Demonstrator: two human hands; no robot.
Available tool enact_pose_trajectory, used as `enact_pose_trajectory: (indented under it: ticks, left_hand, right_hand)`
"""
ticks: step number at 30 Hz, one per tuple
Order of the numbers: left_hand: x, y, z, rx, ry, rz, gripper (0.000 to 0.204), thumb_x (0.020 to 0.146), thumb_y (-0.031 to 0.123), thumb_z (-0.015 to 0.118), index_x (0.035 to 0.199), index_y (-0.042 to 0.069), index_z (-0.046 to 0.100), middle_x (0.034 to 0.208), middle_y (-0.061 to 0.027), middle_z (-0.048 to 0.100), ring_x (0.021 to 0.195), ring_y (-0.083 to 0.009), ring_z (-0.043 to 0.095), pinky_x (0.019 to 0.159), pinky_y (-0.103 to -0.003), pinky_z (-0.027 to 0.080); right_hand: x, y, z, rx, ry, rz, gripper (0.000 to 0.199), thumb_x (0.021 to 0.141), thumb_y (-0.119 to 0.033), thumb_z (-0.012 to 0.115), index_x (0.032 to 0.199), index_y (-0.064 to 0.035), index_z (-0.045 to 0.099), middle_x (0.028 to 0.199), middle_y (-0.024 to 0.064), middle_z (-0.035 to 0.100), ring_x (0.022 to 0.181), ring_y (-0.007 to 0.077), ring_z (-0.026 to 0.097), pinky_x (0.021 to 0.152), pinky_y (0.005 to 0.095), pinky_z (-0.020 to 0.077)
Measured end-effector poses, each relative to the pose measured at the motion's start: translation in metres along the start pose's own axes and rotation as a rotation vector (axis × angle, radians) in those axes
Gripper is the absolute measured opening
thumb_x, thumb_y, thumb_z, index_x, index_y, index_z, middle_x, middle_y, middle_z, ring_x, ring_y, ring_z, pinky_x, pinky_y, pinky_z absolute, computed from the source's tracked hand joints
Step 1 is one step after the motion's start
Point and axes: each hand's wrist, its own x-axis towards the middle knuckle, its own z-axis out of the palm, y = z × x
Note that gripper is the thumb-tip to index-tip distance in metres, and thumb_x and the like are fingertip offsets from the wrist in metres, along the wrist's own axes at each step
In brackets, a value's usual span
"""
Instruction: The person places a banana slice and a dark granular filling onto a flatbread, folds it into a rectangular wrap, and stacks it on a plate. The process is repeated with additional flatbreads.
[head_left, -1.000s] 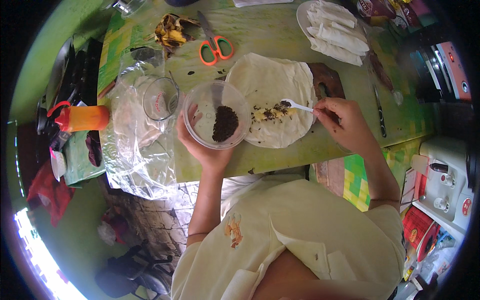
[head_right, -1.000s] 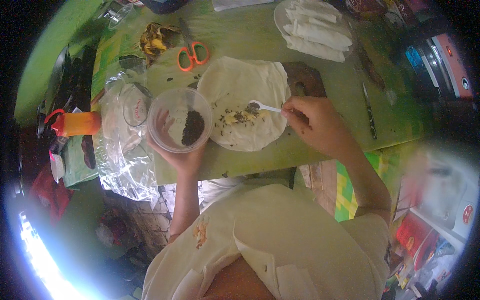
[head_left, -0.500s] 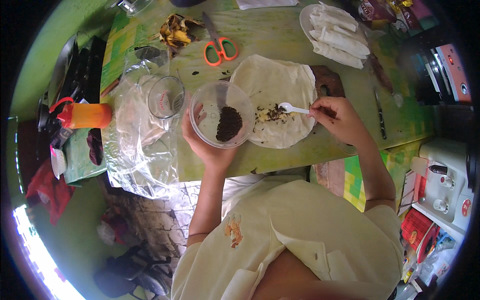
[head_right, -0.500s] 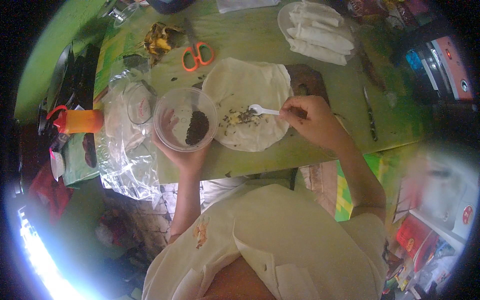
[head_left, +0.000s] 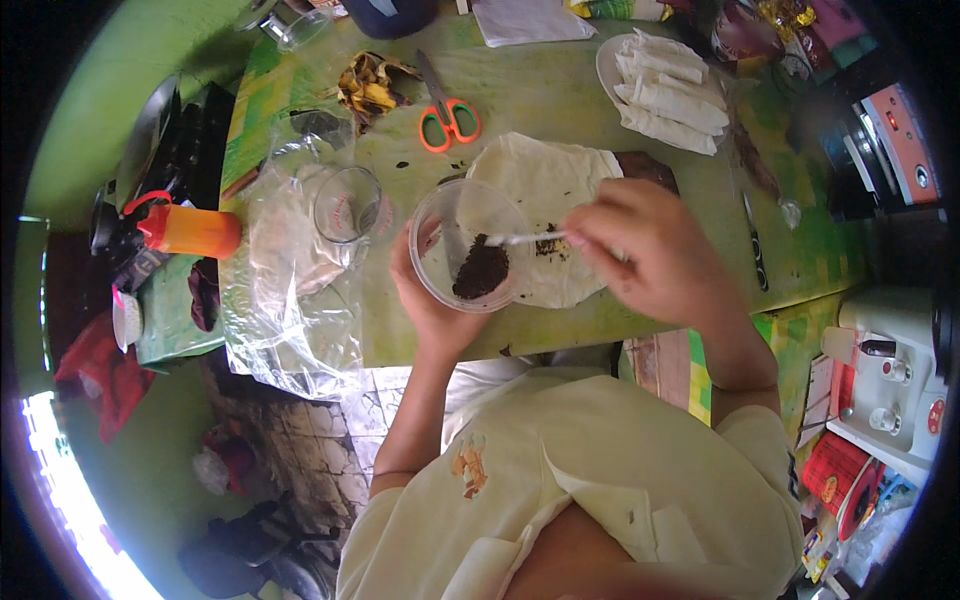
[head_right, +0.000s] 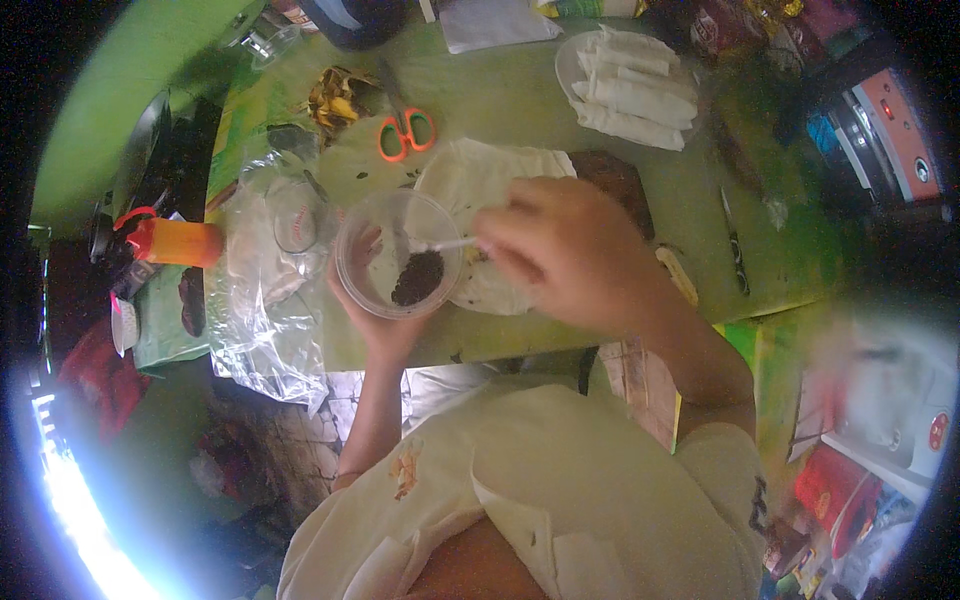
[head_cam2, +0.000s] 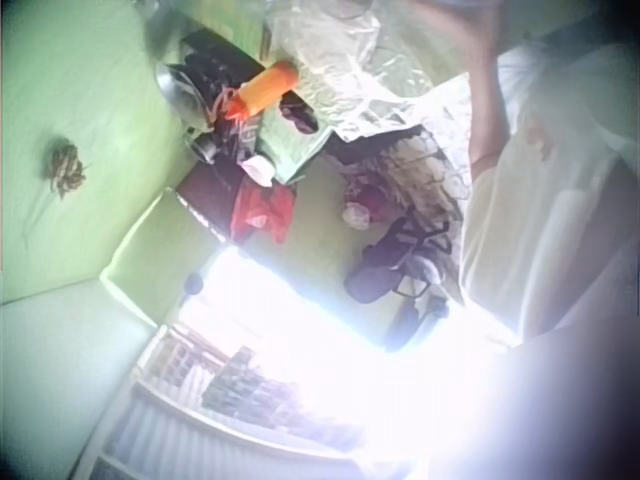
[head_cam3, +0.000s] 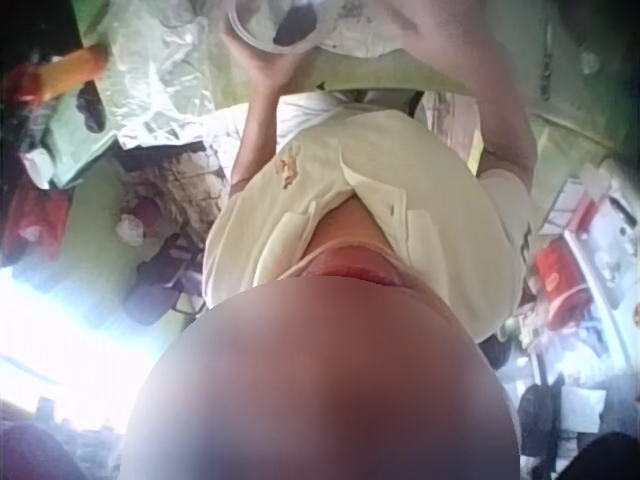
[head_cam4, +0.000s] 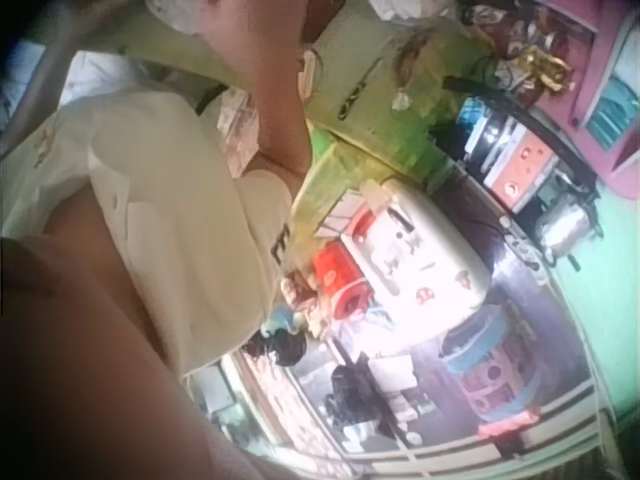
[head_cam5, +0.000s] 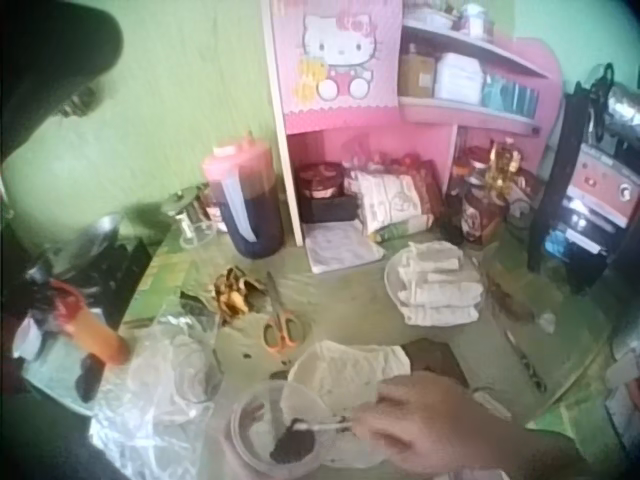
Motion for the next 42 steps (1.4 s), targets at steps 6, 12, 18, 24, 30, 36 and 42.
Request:
enact_pose_trajectory:
  ticks: [6,12,18,24,30,36,42]
  left_hand:
    - [-0.002,0.01,-0.01,-0.222,-0.008,-0.127,0.111,0.055,0.02,0.095,0.142,0.003,0.027,0.133,-0.0171,0.048,0.123,-0.0289,0.052,0.099,-0.043,0.045]
    - [0.036,0.021,-0.074,-0.334,0.063,-0.097,0.118,0.057,0.025,0.095,0.149,0.005,0.023,0.142,-0.0175,0.043,0.124,-0.0299,0.052,0.099,-0.043,0.045]
    - [0.087,-0.013,-0.149,-0.092,0.409,-0.132,0.089,0.081,0.029,0.08,0.146,-0.001,0.027,0.141,-0.0228,0.045,0.126,-0.0308,0.05,0.107,-0.042,0.042]
    - [0.073,-0.083,-0.171,0.081,0.355,-0.333,0.08,0.077,0.018,0.085,0.139,0.001,0.037,0.13,-0.0155,0.052,0.116,-0.0245,0.055,0.098,-0.035,0.046]
    - [0.069,-0.106,-0.171,0.42,0.191,-0.279,0.083,0.074,0.027,0.088,0.136,-0.003,0.041,0.128,-0.0184,0.054,0.112,-0.031,0.058,0.099,-0.04,0.044]
    - [0.06,-0.107,-0.187,0.505,0.286,-0.328,0.092,0.074,0.031,0.088,0.14,-0.006,0.036,0.132,-0.0214,0.051,0.12,-0.0315,0.051,0.105,-0.042,0.039]
    - [0.052,-0.028,-0.176,0.789,0.497,0.046,0.068,0.083,0.017,0.08,0.135,-0.005,0.042,0.127,-0.0195,0.05,0.114,-0.0286,0.054,0.097,-0.042,0.048]
  right_hand:
    - [0.012,-0.02,0.022,0.153,-0.078,-0.104,0.043,0.092,-0.029,0.063,0.132,-0.0134,0.059,0.101,0.0125,0.051,0.081,0.0271,0.051,0.073,0.0381,0.0434]
    - [0.0,-0.012,0.005,0.346,0.195,-0.065,0.05,0.096,-0.038,0.051,0.134,-0.005,0.054,0.107,0.0164,0.051,0.085,0.0265,0.05,0.078,0.0395,0.0415]
    - [-0.051,0.0,0.006,0.44,0.242,0.235,0.058,0.103,-0.046,0.035,0.128,0.002,0.055,0.11,0.0109,0.051,0.085,0.0169,0.046,0.079,0.0313,0.0389]
    - [-0.088,0.009,0.018,0.371,0.262,0.409,0.048,0.105,-0.036,0.035,0.129,-0.0006,0.056,0.104,0.0099,0.053,0.083,0.0157,0.047,0.078,0.0297,0.0405]
    - [-0.094,0.01,0.016,0.336,0.242,0.448,0.041,0.104,-0.028,0.038,0.13,-0.0007,0.055,0.104,0.0099,0.054,0.082,0.0153,0.047,0.079,0.029,0.0407]
    - [-0.093,0.008,0.014,0.252,0.248,0.425,0.033,0.097,-0.015,0.048,0.127,-0.0046,0.057,0.103,0.0122,0.056,0.086,0.0196,0.053,0.079,0.0304,0.044]
    - [-0.088,0.007,0.037,0.136,0.105,0.396,0.027,0.084,-0.006,0.068,0.111,-0.0067,0.066,0.1,0.0109,0.059,0.091,0.0268,0.059,0.082,0.0361,0.0472]
